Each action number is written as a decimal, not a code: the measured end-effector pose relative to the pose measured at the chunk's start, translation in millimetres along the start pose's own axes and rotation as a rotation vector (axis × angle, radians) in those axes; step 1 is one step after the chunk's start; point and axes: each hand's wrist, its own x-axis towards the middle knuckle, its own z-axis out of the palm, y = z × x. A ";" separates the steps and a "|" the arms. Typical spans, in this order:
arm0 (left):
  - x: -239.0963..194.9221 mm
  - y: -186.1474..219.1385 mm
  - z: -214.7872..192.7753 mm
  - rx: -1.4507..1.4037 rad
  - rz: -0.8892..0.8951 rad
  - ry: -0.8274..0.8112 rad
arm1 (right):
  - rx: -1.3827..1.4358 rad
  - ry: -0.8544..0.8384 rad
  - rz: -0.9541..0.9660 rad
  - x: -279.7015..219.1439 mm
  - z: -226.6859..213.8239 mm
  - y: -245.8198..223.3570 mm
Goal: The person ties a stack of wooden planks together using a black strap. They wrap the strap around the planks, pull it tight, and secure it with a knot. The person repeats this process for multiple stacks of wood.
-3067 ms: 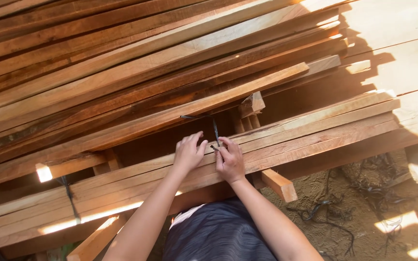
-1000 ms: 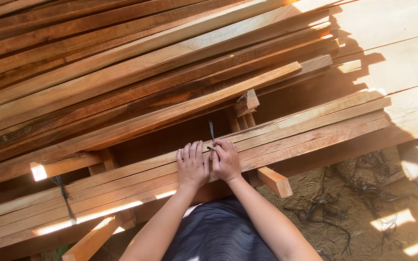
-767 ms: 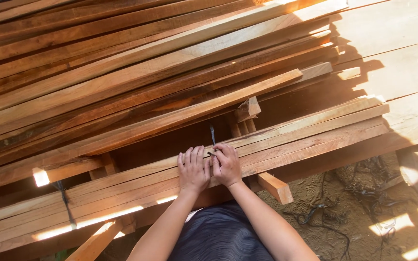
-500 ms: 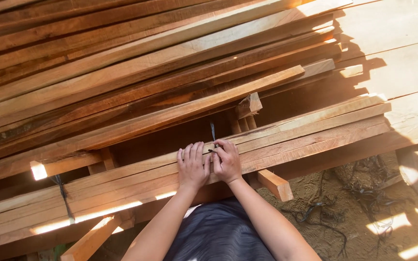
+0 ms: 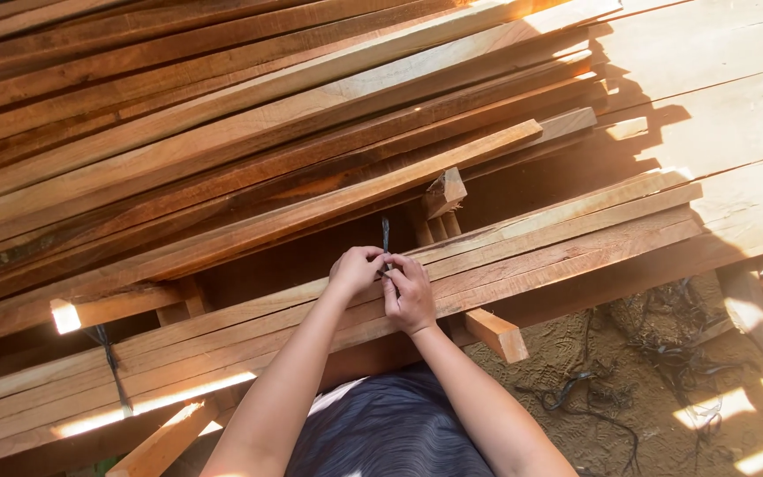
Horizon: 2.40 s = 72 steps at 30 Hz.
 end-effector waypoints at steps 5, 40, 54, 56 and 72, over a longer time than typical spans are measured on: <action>18.7 1.7 2.9 -0.203 0.028 -0.035 | 0.009 0.006 -0.003 -2.6 1.9 2.4; 69.3 -3.1 28.8 -0.719 -0.313 -0.008 | 0.092 -0.077 0.095 -5.4 7.8 16.4; 1.9 -9.4 -18.9 -0.432 -0.019 0.135 | 0.235 -0.216 0.844 52.0 17.7 12.7; -2.1 -7.3 -20.7 -0.432 -0.020 0.152 | 0.238 -0.231 0.870 49.3 22.9 19.8; -8.2 7.0 -34.9 -0.509 0.299 -0.074 | 0.150 -0.537 0.602 47.3 14.9 36.6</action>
